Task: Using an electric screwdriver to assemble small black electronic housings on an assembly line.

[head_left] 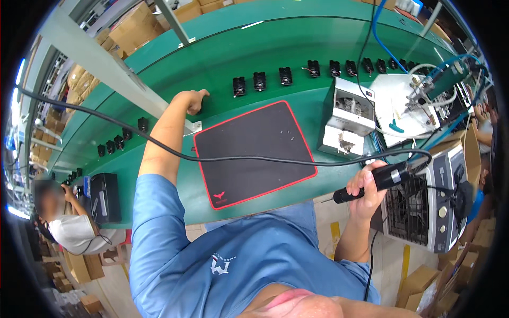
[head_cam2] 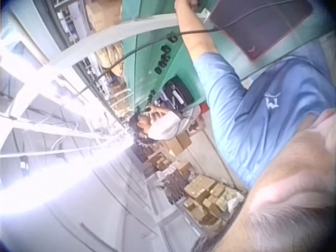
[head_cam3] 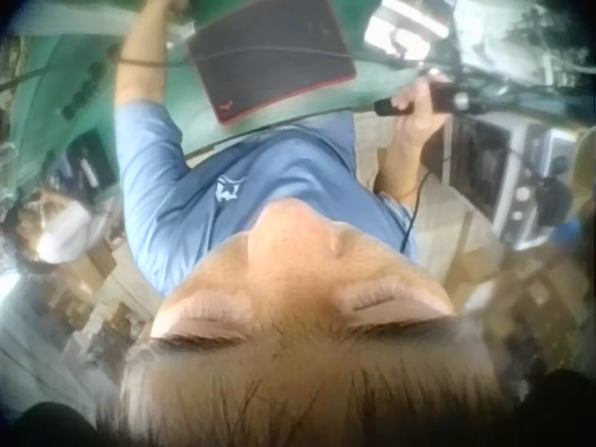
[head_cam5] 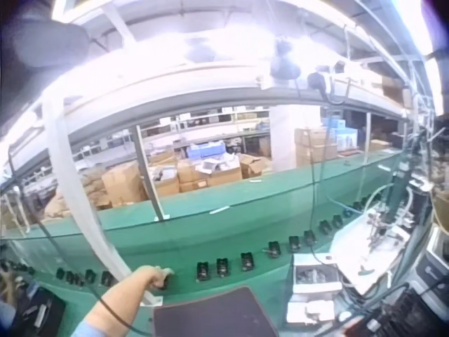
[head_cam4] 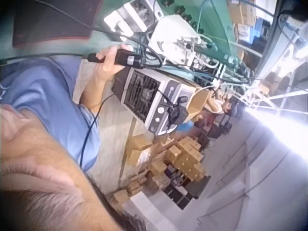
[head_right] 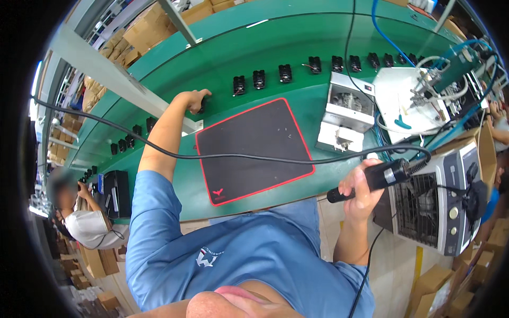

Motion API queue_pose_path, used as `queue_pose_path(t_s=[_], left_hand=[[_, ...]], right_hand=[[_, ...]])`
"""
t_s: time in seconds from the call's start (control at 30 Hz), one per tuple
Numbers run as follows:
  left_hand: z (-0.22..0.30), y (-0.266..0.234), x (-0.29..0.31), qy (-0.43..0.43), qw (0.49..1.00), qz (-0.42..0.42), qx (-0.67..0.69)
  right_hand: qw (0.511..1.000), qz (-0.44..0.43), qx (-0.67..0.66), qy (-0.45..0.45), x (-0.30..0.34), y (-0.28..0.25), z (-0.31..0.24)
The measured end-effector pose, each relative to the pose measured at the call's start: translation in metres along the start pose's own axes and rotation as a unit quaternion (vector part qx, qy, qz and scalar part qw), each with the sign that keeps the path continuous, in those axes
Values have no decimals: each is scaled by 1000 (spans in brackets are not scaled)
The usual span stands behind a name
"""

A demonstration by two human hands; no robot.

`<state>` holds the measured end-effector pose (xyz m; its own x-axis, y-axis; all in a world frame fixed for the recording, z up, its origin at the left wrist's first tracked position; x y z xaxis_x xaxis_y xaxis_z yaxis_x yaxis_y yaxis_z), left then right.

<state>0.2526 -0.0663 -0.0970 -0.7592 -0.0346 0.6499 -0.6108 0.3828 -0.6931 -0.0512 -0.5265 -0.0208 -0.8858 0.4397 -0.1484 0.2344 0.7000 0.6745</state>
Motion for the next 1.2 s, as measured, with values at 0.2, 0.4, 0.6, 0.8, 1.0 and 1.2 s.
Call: queue_pose_path(t_s=[0.2,0.4,0.6,0.8,1.0,1.2], left_hand=[[-4,-5,4,114,983,130,67],[72,-17,109,336,893,210,211],[137,37,185,401,881,162,192],[161,55,198,402,834,268,267],[164,59,193,346,820,372,263],[165,60,186,341,790,424,284]], right_hand=[[995,-75,15,-62,-23,35,-21],[969,-69,98,-216,-77,74,-49],[941,-109,217,-235,-93,78,-27],[958,-99,150,-223,-98,72,-26],[960,-99,143,-218,-100,63,-25],[961,-98,145,-212,-99,63,-20]])
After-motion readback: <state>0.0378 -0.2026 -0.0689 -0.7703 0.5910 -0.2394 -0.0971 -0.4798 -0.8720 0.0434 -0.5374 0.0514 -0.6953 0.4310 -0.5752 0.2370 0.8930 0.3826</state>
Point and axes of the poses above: each hand's wrist, its own x-axis away from the middle knuckle, its own y-axis out of the palm, z = x × y, the point moved 9 cm from there along -x, towards the middle knuckle, and after that the axes turned 9 degrees about -x, right-handed, at the moved point
